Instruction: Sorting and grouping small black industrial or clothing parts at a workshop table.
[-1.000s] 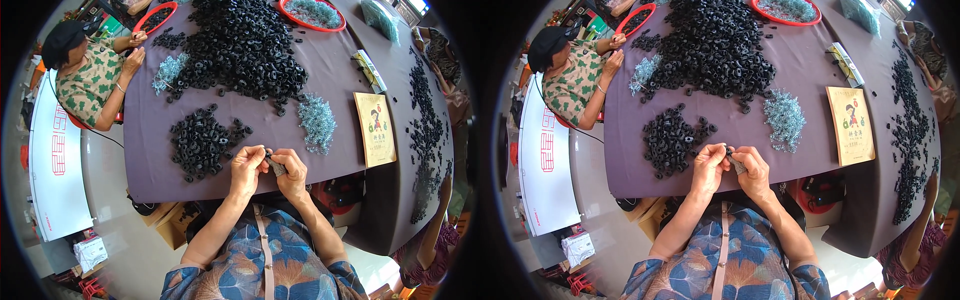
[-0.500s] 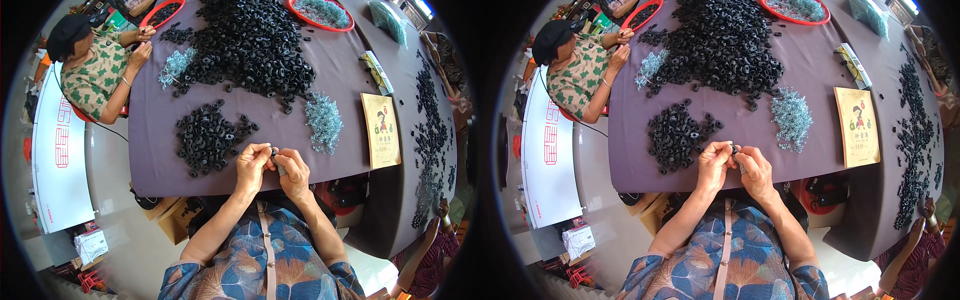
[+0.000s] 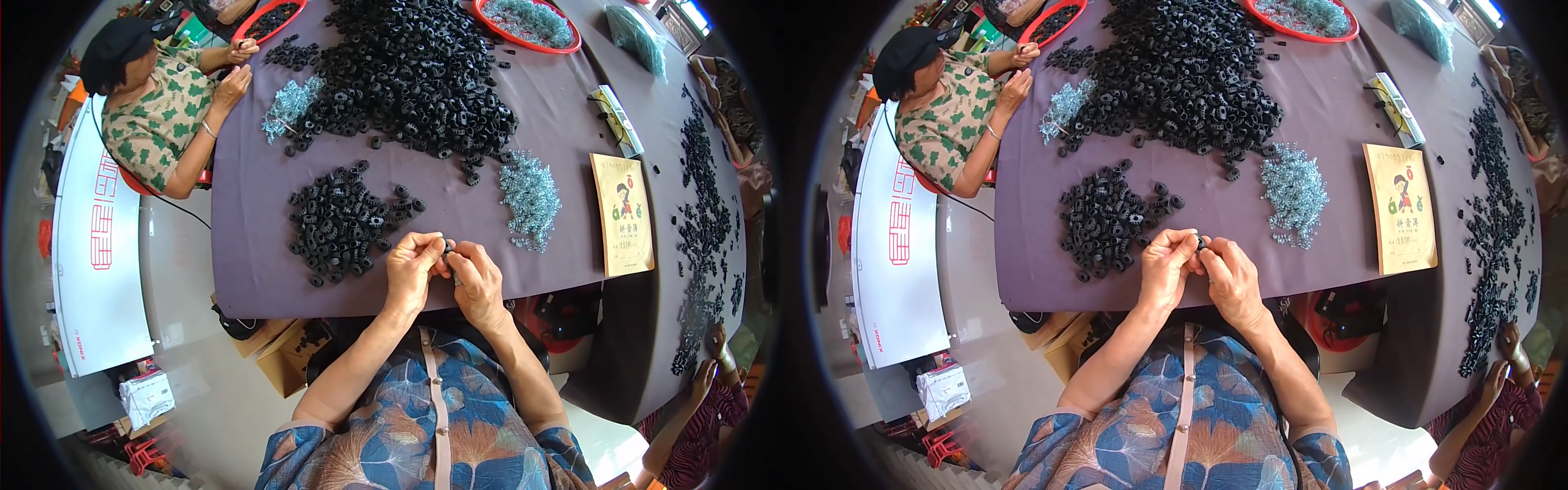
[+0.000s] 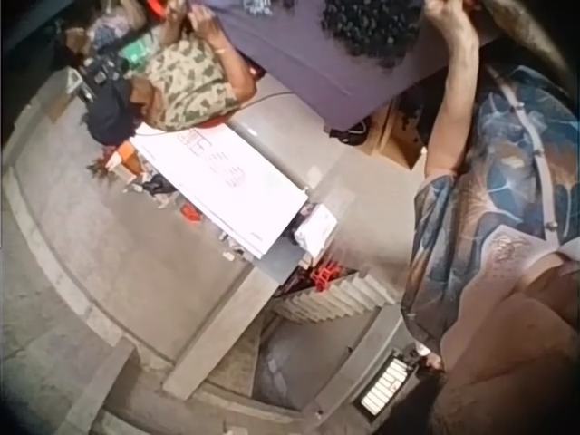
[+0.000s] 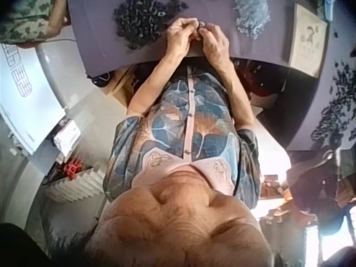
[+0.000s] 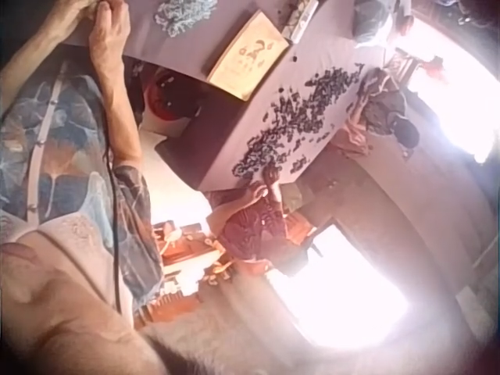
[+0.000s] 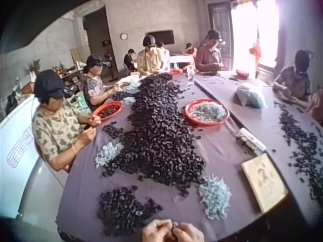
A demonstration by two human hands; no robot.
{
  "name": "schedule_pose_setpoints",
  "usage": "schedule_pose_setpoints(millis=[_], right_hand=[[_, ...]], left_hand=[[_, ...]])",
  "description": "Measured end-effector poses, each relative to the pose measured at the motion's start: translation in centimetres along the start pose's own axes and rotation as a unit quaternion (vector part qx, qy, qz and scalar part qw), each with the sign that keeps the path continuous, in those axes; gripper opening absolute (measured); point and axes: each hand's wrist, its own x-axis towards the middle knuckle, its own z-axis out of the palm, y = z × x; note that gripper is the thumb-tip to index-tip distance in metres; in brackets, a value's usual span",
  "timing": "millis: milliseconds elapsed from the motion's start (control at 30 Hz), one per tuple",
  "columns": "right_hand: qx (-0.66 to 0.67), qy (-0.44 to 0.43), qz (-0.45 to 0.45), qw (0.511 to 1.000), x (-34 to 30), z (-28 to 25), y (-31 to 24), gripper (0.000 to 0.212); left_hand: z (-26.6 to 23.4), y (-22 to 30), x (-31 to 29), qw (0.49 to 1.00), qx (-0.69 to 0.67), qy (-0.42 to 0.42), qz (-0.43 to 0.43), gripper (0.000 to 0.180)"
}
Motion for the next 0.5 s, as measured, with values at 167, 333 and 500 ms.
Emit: schedule_pose_setpoints(millis=[167,333,500], right_hand=[[0.061,-0.001,0.044,0.997,-0.01,-0.25,0.04,0.032],[0.093,0.029,0.090,0.991,-0.18,-0.11,0.16,0.036],[0.087,0.016,0.064,0.994,-0.20,-0.28,-0.17,0.038]], left_hand=[[-0.06,-0.26,0.18,1.000,-0.012,-0.007,0.005,0.008],[0.14,-0.11,0.10,1.000,-0.023,0.002,0.005,0.008],[0.08,-0.01,-0.05,0.999,-0.037,0.006,-0.008,0.008]])
